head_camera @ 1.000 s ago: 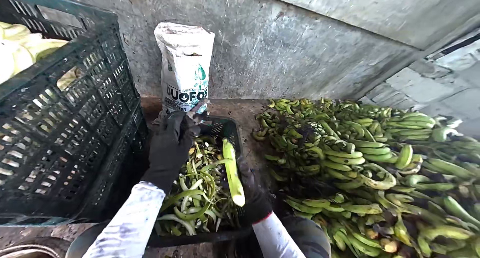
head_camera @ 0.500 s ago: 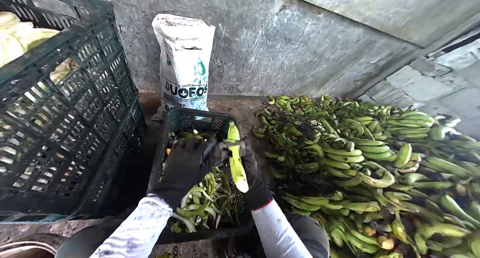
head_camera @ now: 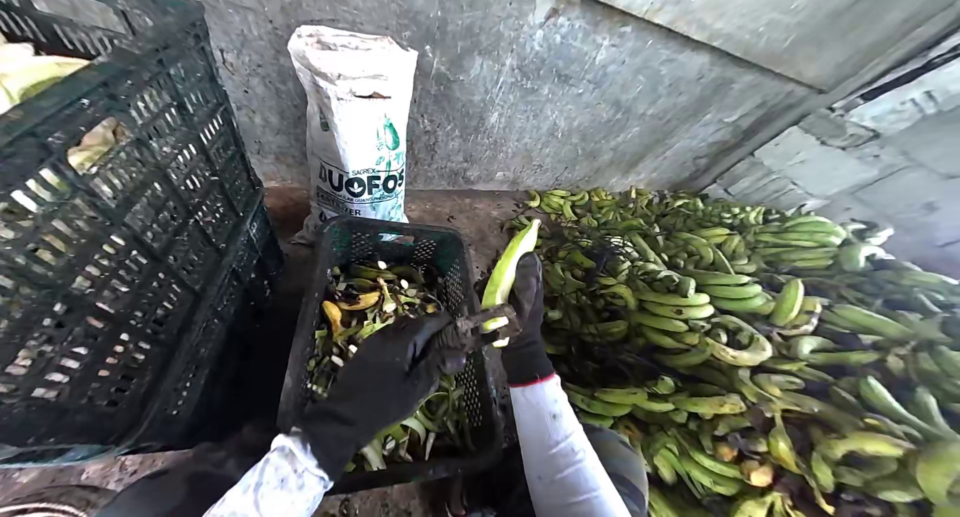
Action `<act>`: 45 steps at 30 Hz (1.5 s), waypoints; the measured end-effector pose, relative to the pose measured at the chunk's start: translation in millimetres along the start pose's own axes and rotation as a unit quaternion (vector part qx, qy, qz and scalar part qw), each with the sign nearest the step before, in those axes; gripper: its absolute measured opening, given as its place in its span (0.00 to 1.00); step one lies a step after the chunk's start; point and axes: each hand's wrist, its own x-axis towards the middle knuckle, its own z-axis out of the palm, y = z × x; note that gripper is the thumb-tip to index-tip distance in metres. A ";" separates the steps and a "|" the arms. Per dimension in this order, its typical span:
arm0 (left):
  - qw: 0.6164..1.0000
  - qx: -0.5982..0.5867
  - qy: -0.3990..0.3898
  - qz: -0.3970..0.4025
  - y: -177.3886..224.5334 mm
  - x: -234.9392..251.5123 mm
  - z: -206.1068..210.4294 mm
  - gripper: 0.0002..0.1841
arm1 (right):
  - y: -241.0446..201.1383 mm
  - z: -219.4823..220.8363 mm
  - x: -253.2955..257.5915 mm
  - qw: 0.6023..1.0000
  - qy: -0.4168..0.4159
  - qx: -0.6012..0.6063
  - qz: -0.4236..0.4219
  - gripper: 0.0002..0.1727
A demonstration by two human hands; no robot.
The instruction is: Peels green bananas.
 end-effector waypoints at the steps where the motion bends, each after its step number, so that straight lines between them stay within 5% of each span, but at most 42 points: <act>1: 1.000 0.019 0.004 0.009 -1.8 3.2 -0.3 0.34 | -0.4 1.6 -1.7 1.000 -0.016 0.009 0.013 0.26; 4: 0.985 0.135 0.104 0.028 -21.4 22.9 -8.9 0.29 | 8.5 3.2 -22.9 0.975 -0.166 0.103 0.109 0.14; 6: 0.956 0.207 0.206 0.014 -43.3 36.3 -18.1 0.27 | 29.2 6.7 -36.0 0.903 -0.279 0.242 0.218 0.17; 9: 0.957 0.155 0.233 -0.075 -43.8 39.2 -35.2 0.31 | 27.7 14.2 -51.1 0.906 -0.297 0.238 0.186 0.18; 12: 0.979 0.078 0.168 -0.090 -29.2 25.1 -28.5 0.32 | 16.7 14.5 -36.7 0.961 -0.213 0.151 0.088 0.30; 16: 0.996 0.030 0.078 -0.042 -2.0 3.2 0.6 0.34 | 1.8 26.1 -5.0 0.995 0.012 0.096 -0.028 0.21; 19: 0.988 0.095 0.123 0.020 0.3 -2.0 21.0 0.39 | -12.5 35.1 3.6 0.985 0.150 0.054 -0.065 0.28; 21: 0.982 0.114 0.149 0.034 -0.1 0.9 22.6 0.39 | -20.0 40.3 3.1 0.983 0.172 0.038 -0.059 0.31; 23: 0.981 0.132 0.139 0.016 -1.5 6.2 12.7 0.37 | -20.5 38.0 -0.5 0.994 0.100 0.041 -0.025 0.29; 25: 0.975 0.151 0.161 0.016 -15.3 17.8 1.1 0.33 | -16.2 28.7 -9.9 0.996 -0.071 0.042 0.022 0.26; 28: 0.973 0.163 0.163 0.002 -45.1 35.0 -19.0 0.31 | 5.0 13.9 -18.4 0.930 -0.320 0.132 0.125 0.18; 31: 0.984 0.135 0.119 0.017 -61.6 39.8 -30.6 0.33 | -2.5 13.8 -33.7 0.884 -0.403 0.139 0.191 0.26; 36: 0.991 0.052 0.104 0.068 -86.1 46.7 -31.4 0.32 | -16.8 5.9 -40.2 0.876 -0.413 0.127 0.215 0.25; 40: 0.985 0.031 0.150 -0.083 -95.3 49.5 -42.7 0.27 | -27.0 -2.6 -37.1 0.908 -0.373 0.024 0.188 0.39; 45: 0.986 0.080 0.140 -0.038 -53.8 39.6 -18.4 0.29 | -1.9 2.4 -15.2 0.970 -0.158 0.125 0.137 0.19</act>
